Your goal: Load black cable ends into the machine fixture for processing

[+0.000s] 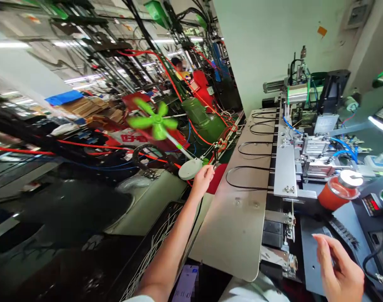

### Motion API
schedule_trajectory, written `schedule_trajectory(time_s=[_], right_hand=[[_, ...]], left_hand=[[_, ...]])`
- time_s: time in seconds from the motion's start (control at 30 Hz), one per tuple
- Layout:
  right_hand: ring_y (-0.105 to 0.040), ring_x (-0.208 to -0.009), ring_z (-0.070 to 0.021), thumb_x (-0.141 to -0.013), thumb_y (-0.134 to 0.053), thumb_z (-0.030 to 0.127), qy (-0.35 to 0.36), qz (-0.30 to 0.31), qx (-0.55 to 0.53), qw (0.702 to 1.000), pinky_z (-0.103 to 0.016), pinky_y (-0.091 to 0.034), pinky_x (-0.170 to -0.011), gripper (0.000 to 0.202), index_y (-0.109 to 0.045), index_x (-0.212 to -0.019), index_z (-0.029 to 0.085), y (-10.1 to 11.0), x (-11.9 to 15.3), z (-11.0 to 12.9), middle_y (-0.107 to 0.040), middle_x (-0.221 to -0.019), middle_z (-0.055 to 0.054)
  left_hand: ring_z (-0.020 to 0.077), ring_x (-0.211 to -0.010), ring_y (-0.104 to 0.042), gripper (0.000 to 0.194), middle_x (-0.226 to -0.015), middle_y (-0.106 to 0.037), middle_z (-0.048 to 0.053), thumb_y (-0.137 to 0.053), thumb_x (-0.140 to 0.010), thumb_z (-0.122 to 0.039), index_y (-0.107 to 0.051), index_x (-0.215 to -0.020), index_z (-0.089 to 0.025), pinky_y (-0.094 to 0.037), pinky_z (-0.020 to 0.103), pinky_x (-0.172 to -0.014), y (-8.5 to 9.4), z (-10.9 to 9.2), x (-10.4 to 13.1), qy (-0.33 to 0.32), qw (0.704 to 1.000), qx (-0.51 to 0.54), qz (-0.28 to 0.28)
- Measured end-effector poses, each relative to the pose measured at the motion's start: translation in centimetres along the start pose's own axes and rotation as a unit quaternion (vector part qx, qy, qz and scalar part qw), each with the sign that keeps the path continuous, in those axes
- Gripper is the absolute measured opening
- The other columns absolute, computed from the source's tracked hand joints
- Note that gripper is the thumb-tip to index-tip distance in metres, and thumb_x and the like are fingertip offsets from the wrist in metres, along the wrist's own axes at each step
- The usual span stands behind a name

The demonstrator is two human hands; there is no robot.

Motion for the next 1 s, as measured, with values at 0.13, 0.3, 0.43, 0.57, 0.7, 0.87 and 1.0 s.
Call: schedule_trajectory(time_s=[0.13, 0.3, 0.43, 0.57, 0.7, 0.87, 1.0], right_hand=[[-0.055, -0.049, -0.0124, -0.085, -0.059, 0.042, 0.027, 0.12, -0.049, 0.991, -0.022, -0.044, -0.047, 0.024, -0.07, -0.084, 0.02, -2.5, -0.4, 2.3, -0.06, -0.06, 0.0], [-0.058, -0.063, -0.0131, -0.091, -0.053, 0.034, 0.025, 0.191, -0.126, 0.973, -0.022, -0.047, -0.058, 0.02, -0.066, -0.098, 0.02, -5.0, -0.2, 6.5, -0.064, -0.075, -0.002], [-0.052, -0.06, -0.0115, -0.092, -0.053, 0.032, 0.015, 0.138, -0.155, 0.978, -0.022, -0.043, -0.056, 0.018, -0.062, -0.084, 0.019, -4.6, -0.6, 7.0, -0.059, -0.069, 0.0], [-0.048, -0.058, -0.0111, -0.092, -0.051, 0.031, 0.034, 0.179, -0.1, 0.978, -0.023, -0.038, -0.054, 0.024, -0.058, -0.074, 0.018, -4.3, -0.7, 6.4, -0.055, -0.064, 0.001], [-0.047, -0.056, -0.0106, -0.092, -0.052, 0.027, 0.085, 0.172, -0.08, 0.978, -0.023, -0.036, -0.052, 0.023, -0.056, -0.071, 0.018, -3.8, -0.8, 6.8, -0.054, -0.062, 0.002], [-0.042, -0.05, -0.0097, -0.09, -0.05, 0.014, 0.172, -0.052, -0.046, 0.983, -0.023, -0.033, -0.048, 0.013, -0.052, -0.078, 0.02, -2.8, 0.6, 7.8, -0.049, -0.061, 0.003], [-0.041, -0.048, -0.0086, -0.089, -0.048, 0.01, 0.189, -0.097, -0.006, 0.977, -0.021, -0.032, -0.045, 0.014, -0.048, -0.079, 0.02, -3.6, 1.4, 7.8, -0.047, -0.062, 0.003]], left_hand=[[0.0081, -0.057, -0.051, 0.029, -0.078, -0.062, 0.002, -0.039, -0.094, -0.037, -0.059, -0.097, -0.016, -0.04, 0.019, -0.053, -1.5, -10.7, 4.0, -0.157, 0.975, 0.127, 0.094], [0.0108, -0.067, -0.056, 0.024, -0.073, -0.062, 0.001, -0.05, -0.091, -0.03, -0.064, -0.077, -0.016, -0.043, 0.021, -0.063, -6.4, -21.8, 15.6, -0.401, 0.846, 0.129, 0.327], [0.0107, -0.069, -0.056, 0.021, -0.074, -0.061, 0.001, -0.047, -0.092, -0.024, -0.063, -0.08, -0.016, -0.042, 0.021, -0.064, -9.0, -23.3, 19.0, -0.481, 0.797, 0.102, 0.35], [0.0104, -0.066, -0.055, 0.021, -0.075, -0.059, 0.0, -0.046, -0.092, -0.022, -0.063, -0.081, -0.017, -0.04, 0.021, -0.062, -10.6, -23.0, 19.8, -0.518, 0.776, 0.055, 0.355], [0.0099, -0.064, -0.052, 0.021, -0.071, -0.057, 0.0, -0.046, -0.091, -0.02, -0.061, -0.077, -0.016, -0.039, 0.02, -0.061, -11.0, -23.2, 20.2, -0.48, 0.78, 0.084, 0.392], [0.0092, -0.06, -0.047, 0.025, -0.068, -0.054, 0.0, -0.046, -0.091, -0.026, -0.059, -0.072, -0.015, -0.037, 0.02, -0.057, -11.4, -22.8, 19.9, -0.378, 0.818, 0.164, 0.403], [0.0091, -0.06, -0.048, 0.027, -0.066, -0.053, -0.001, -0.045, -0.091, -0.027, -0.058, -0.07, -0.015, -0.037, 0.019, -0.056, -11.9, -22.1, 19.8, -0.348, 0.826, 0.174, 0.408]])
Point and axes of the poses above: each hand's wrist, its own x-axis away from the middle knuckle, its own y-axis out of the back of the hand, z = x × y, the point moved 9 cm from there along -x, towards the middle knuckle
